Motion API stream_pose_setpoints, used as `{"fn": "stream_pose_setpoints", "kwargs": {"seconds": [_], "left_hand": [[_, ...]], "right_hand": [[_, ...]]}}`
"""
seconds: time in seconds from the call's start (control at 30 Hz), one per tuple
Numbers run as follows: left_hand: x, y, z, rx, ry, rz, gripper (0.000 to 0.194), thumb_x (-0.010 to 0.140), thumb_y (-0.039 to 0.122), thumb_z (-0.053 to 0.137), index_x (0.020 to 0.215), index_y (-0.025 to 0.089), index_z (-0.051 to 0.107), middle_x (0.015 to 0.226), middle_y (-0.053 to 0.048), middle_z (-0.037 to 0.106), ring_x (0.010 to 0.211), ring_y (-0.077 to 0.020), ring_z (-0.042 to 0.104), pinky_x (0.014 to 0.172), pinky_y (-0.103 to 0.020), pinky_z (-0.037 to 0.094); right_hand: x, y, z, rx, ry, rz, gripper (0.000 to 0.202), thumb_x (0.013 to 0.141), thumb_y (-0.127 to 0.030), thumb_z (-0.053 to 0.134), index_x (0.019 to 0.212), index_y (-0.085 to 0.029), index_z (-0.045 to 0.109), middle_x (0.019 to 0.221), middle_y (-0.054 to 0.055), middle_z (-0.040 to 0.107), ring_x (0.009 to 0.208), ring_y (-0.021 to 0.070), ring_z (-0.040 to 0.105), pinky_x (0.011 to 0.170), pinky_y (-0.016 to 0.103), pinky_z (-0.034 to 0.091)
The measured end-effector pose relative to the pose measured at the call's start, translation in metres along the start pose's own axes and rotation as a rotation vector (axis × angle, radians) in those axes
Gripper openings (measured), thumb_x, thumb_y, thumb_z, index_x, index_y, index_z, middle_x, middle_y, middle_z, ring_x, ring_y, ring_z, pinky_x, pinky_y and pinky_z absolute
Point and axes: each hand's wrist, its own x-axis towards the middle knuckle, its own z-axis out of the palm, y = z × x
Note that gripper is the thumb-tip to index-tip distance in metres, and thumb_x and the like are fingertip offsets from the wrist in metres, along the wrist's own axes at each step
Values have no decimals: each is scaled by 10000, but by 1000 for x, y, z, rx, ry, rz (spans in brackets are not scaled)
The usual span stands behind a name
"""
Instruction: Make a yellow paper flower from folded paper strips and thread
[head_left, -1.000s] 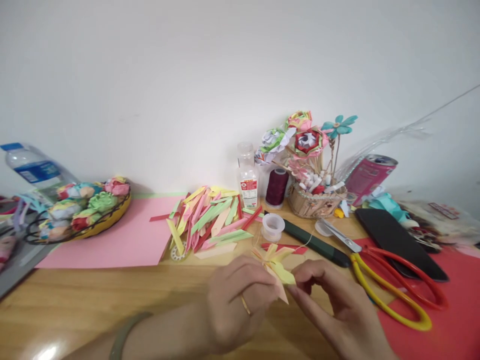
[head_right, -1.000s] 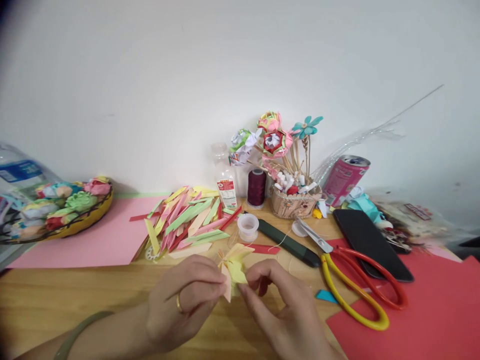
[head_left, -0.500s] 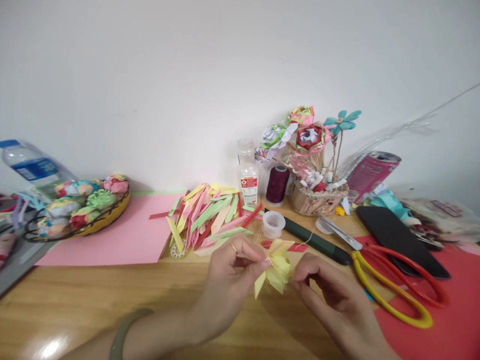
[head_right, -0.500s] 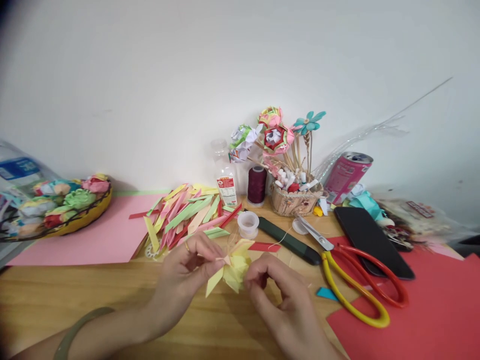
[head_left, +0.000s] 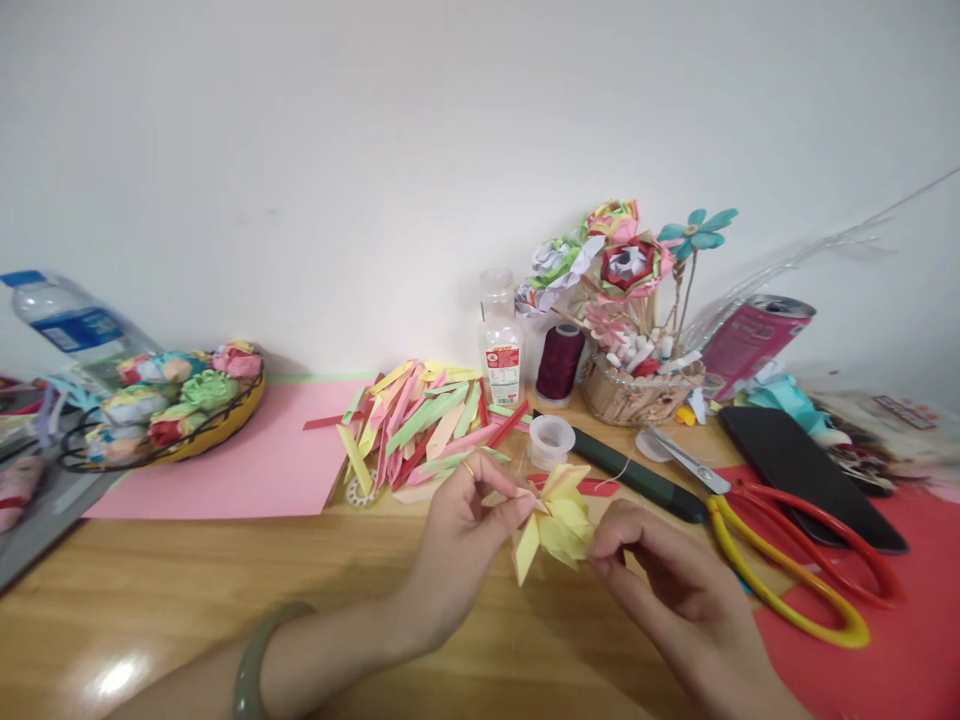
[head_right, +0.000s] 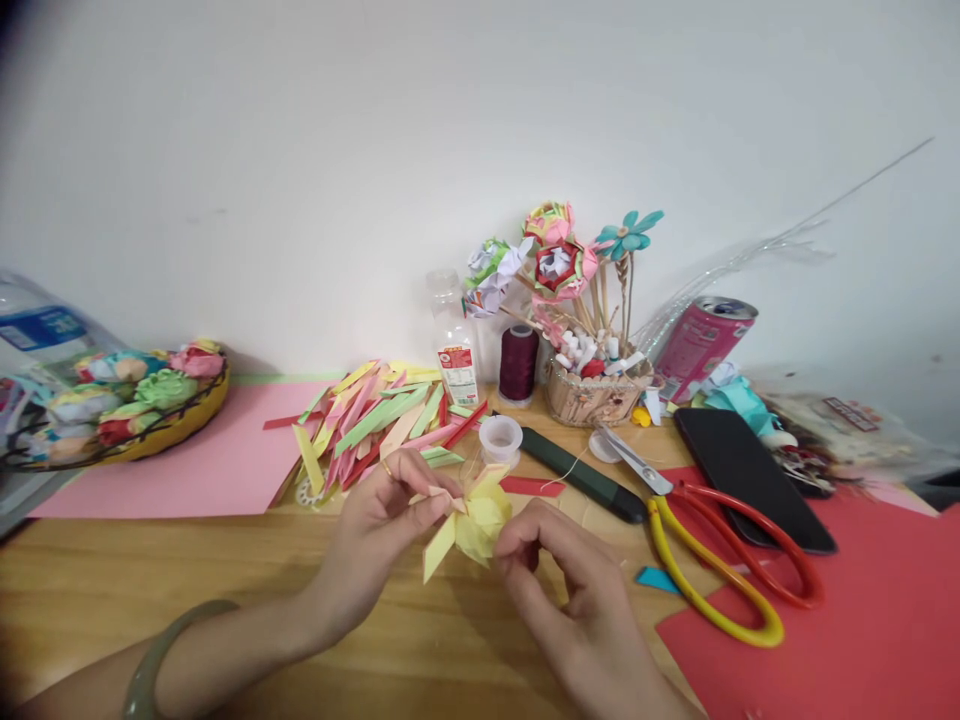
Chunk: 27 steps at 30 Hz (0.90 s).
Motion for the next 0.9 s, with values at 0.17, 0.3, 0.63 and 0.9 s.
{"fn": "stream_pose_setpoints", "kwargs": {"seconds": [0.17, 0.3, 0.63, 0.9], "left_hand": [[4, 1, 0, -120, -61, 23, 219, 735, 241, 649, 670, 161, 456, 726, 14, 509, 773, -132, 572, 676, -259, 482], [6, -3, 0, -194, -147, 3, 233, 728, 247, 658, 676, 156, 449, 790, 12, 488, 738, -108, 574, 635, -236, 507], [10, -6, -5, -147, -262, -130, 169, 738, 223, 627, 729, 159, 470, 762, -5, 566, 747, -119, 556, 685, -254, 460], [7, -2, 0, 141, -194, -154, 182, 707, 264, 655, 830, 156, 574, 775, -12, 601, 690, -121, 551, 662, -251, 438]], "right_hand": [[3, 9, -5, 65, 266, 70, 65, 797, -315, 567, 823, -255, 566, 752, -8, 566, 685, 139, 545, 588, 215, 471], [14, 10, -10, 89, 301, 175, 235, 791, -422, 551, 951, -257, 598, 980, 34, 630, 901, 201, 592, 723, 287, 505], [16, 0, -10, 159, -39, 319, 244, 769, -427, 561, 883, -225, 634, 784, 11, 687, 674, 176, 632, 599, 278, 514], [6, 4, -4, -349, 62, -171, 212, 790, -275, 561, 997, -243, 592, 944, 50, 679, 864, 209, 640, 725, 327, 527]]}}
